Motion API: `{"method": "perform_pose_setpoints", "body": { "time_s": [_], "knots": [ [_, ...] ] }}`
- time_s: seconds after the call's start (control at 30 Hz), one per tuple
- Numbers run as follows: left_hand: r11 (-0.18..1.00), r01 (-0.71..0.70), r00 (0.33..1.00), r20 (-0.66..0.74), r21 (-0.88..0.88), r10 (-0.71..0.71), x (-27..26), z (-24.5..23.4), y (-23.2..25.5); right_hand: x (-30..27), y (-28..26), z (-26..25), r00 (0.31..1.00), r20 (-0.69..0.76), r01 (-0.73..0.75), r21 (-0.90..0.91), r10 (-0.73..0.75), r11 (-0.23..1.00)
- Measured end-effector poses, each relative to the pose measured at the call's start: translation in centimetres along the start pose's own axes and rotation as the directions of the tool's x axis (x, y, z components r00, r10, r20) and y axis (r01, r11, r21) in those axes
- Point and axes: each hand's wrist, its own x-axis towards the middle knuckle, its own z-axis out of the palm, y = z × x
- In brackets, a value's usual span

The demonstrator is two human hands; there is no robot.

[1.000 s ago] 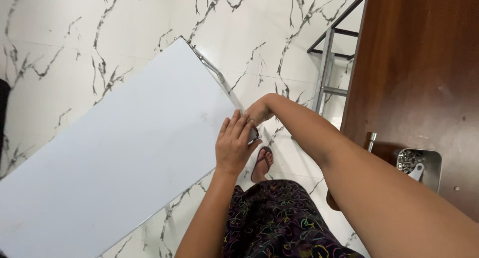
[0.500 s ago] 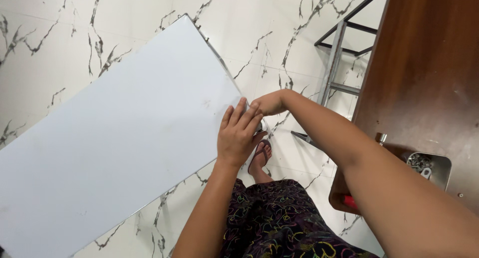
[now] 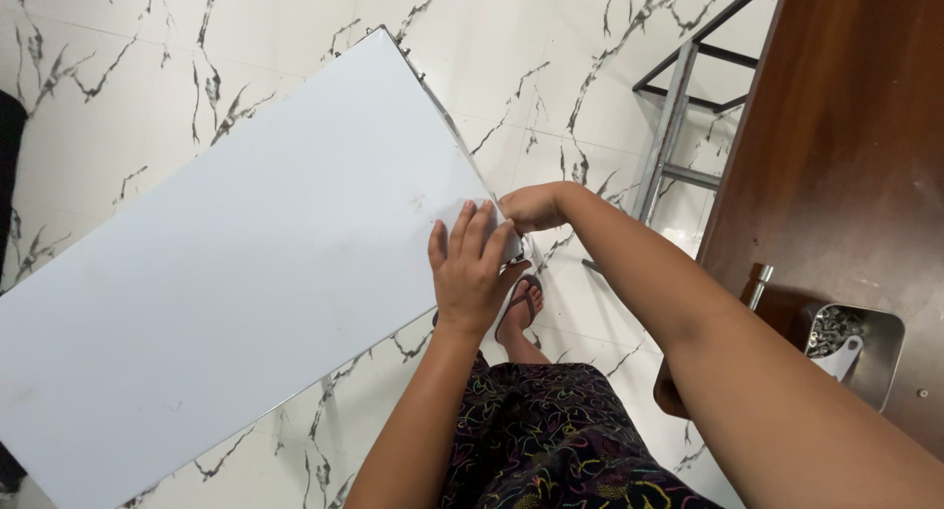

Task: The person attaches a metal rail to a white board using screws and a red T-handle screwdriver. They position the rail, insert screws, and tighten them while the board rests on a marble-patterned floor next to a wooden table with a parts tray.

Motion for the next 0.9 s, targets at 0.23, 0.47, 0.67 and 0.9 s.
{"method": "perform_pose_setpoints", "body": {
  "time_s": [0.23, 0.47, 0.67, 0.9],
  "knots": [
    [1.000, -0.014, 0.999, 0.037, 0.010, 0.014, 0.0, -1.6, -0.6, -1.0, 1.3, 2.3, 0.943, -0.293, 0.147, -0.049, -0.155, 0.988],
    [0.928, -0.373, 0.866, 0.365, 0.016, 0.342, 7.2, -2.5, -2.5, -1.6, 3.4, 6.1, 0.559, -0.736, 0.543, -0.023, -0.382, 0.840],
    [0.964, -0.265, 0.381, 0.921, 0.018, 0.088, 16.4, 1.9, -2.6, -6.0, 5.6, 14.0, 0.283, -0.946, 0.690, 0.317, 0.160, 0.651],
    [0.998, -0.065, -0.256, 0.966, 0.004, -0.021, 19.0, 8.3, -1.2, -7.6, 4.0, 21.5, 0.533, -0.785, 0.655, 0.619, 0.315, 0.434]
  ]
}}
